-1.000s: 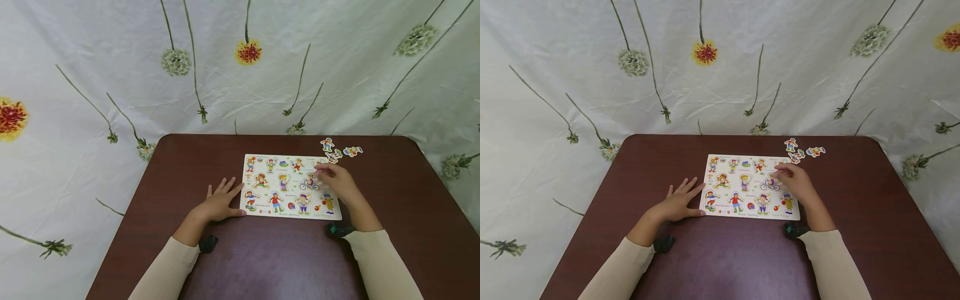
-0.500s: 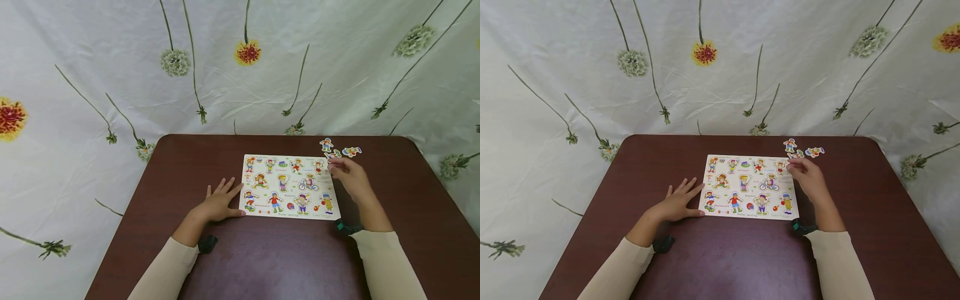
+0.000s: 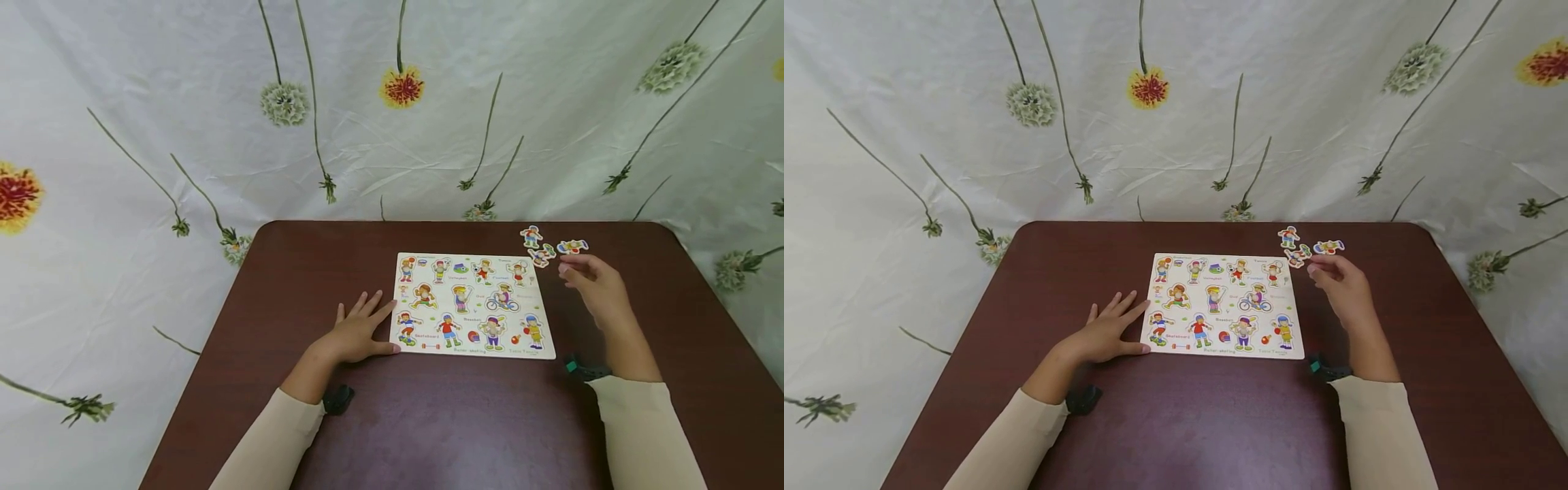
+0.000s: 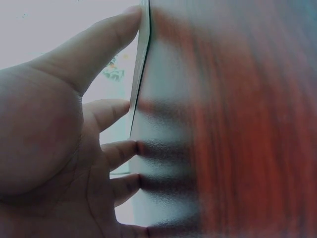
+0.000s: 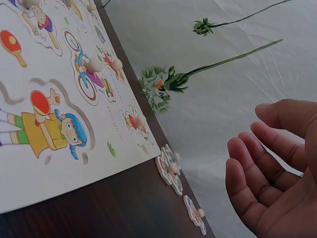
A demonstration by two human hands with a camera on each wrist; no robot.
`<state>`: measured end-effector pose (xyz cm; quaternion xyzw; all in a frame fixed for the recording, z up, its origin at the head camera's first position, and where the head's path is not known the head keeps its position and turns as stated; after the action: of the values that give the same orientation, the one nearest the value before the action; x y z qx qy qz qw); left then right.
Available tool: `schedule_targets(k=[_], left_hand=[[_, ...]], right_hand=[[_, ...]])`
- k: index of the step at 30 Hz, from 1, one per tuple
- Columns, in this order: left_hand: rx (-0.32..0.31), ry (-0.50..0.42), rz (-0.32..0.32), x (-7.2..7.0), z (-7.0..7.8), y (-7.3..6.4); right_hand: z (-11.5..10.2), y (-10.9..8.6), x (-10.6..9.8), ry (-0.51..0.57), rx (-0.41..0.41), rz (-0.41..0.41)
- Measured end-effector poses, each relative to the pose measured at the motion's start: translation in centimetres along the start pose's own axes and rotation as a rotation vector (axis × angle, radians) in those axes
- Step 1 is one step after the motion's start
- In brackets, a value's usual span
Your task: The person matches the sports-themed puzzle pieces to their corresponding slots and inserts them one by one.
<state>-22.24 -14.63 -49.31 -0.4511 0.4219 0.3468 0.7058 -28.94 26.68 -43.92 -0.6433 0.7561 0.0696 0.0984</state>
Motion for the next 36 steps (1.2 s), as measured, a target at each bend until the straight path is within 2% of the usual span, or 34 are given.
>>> schedule_targets(k=[8, 18, 27, 36], left_hand=[[-0.002, -0.004, 0.001, 0.0, -0.1, -0.1], [0.0, 0.001, -0.002, 0.2, 0.0, 0.0], [-0.001, -0.004, 0.001, 0.0, -0.1, 0.0], [0.001, 0.002, 0.0, 0.1, -0.2, 0.0]], right_hand=[[0.7, 0.6, -0.4, -0.028, 0.009, 0.001], [1.5, 2.3, -0.3, -0.145, 0.031, -0.023], [0.6, 4.4, 1.4, -0.354, -0.06, -0.142], [0.8, 5.8, 4.2, -0.541, -0.069, -0.293]])
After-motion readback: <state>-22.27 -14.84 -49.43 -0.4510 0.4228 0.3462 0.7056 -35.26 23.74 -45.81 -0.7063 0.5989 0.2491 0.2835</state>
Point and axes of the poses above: each hand's wrist, its own y-axis towards the middle knuckle, its own x-axis out of the palm, z = x × y, the point moved 10 cm from there along y, towards the middle knuckle, and after that the axes turned 14 degrees about y, right-handed, at the moved point
